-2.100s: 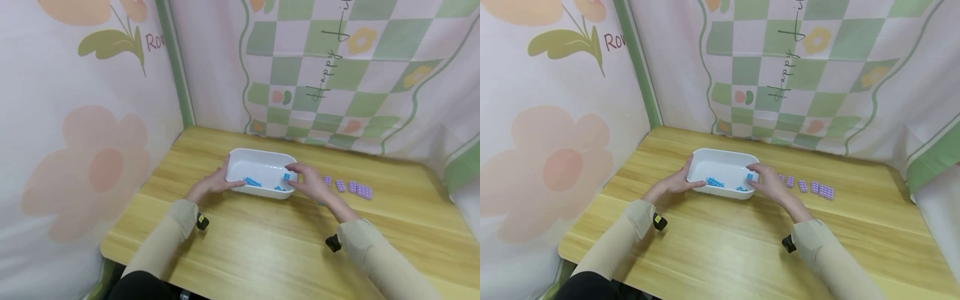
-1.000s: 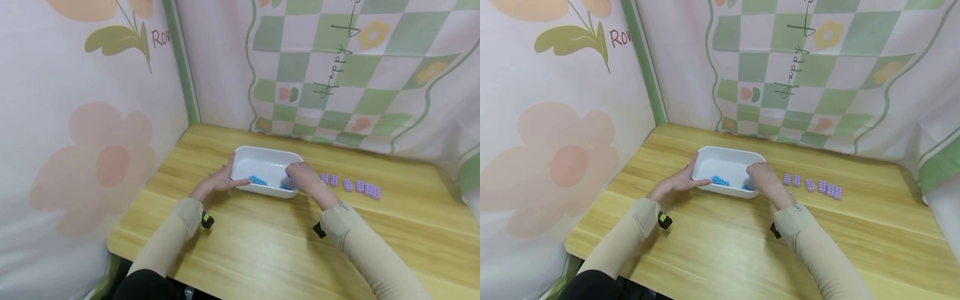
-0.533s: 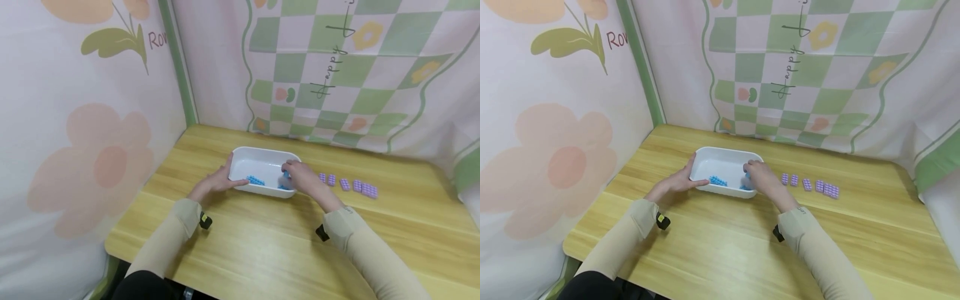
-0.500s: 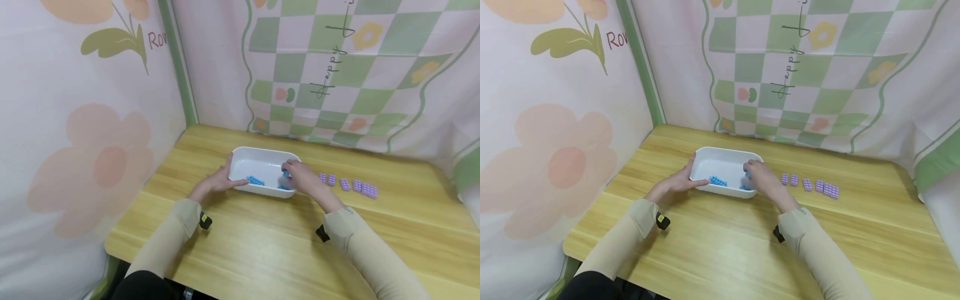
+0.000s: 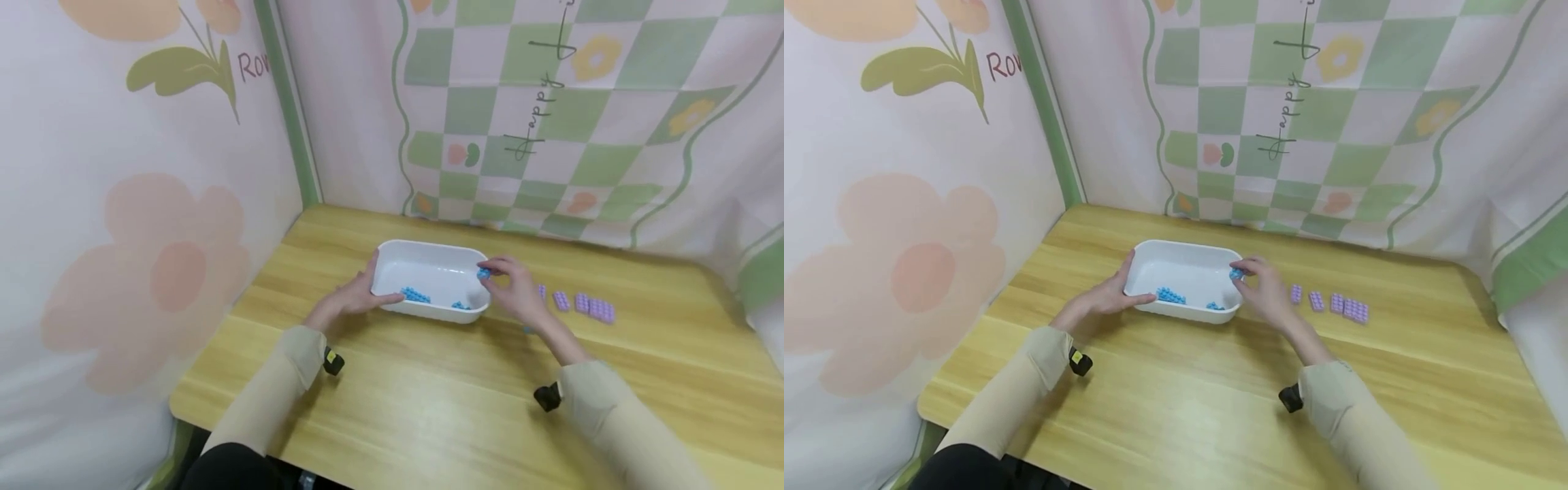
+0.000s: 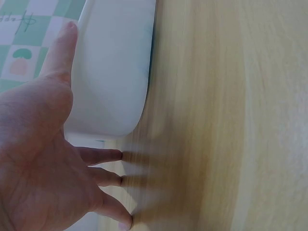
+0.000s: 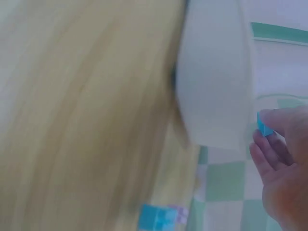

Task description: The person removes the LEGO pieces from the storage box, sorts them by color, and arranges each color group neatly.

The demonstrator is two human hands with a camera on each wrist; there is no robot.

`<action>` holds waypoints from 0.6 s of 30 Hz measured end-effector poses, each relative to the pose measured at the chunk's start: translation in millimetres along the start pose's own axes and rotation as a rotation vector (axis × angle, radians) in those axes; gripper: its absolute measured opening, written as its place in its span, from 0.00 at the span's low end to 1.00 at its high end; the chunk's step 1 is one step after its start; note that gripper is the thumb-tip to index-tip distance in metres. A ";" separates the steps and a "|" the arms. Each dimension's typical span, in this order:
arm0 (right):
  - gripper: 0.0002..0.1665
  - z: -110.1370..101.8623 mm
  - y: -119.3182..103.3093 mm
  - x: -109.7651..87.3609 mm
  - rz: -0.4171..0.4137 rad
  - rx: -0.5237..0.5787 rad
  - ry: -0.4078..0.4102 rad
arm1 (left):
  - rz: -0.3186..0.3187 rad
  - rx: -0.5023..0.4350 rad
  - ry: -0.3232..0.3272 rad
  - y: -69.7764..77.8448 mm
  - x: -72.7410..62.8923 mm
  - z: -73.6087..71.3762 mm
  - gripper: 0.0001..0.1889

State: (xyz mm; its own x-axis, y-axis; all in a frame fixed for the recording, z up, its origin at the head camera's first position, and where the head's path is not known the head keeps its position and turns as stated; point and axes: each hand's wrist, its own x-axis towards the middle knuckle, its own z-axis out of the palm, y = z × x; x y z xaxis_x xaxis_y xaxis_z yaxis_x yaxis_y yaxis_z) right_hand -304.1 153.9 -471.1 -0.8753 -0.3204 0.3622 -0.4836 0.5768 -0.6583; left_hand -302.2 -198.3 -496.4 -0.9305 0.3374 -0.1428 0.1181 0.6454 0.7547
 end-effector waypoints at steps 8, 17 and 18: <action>0.17 -30.8 1.3 -18.5 0.004 -0.040 0.065 | 0.021 -0.006 0.002 1.5 0.3 -3.0 0.67; 0.15 -49.9 23.0 -44.2 -0.026 -0.055 0.085 | 0.025 -0.008 -0.012 0.2 -2.4 -1.2 0.71; 0.15 -52.5 25.6 -47.9 -0.020 -0.063 0.076 | 0.025 -0.008 -0.013 0.9 -2.4 -1.0 0.71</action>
State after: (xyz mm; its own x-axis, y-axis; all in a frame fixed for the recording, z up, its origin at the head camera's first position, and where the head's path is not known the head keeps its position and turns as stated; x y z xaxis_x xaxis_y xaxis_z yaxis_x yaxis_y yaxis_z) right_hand -274.7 223.5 -470.6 -0.8620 -0.2756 0.4254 -0.4978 0.6180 -0.6085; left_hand -300.2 -199.3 -494.8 -0.9226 0.3625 -0.1324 0.1385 0.6312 0.7631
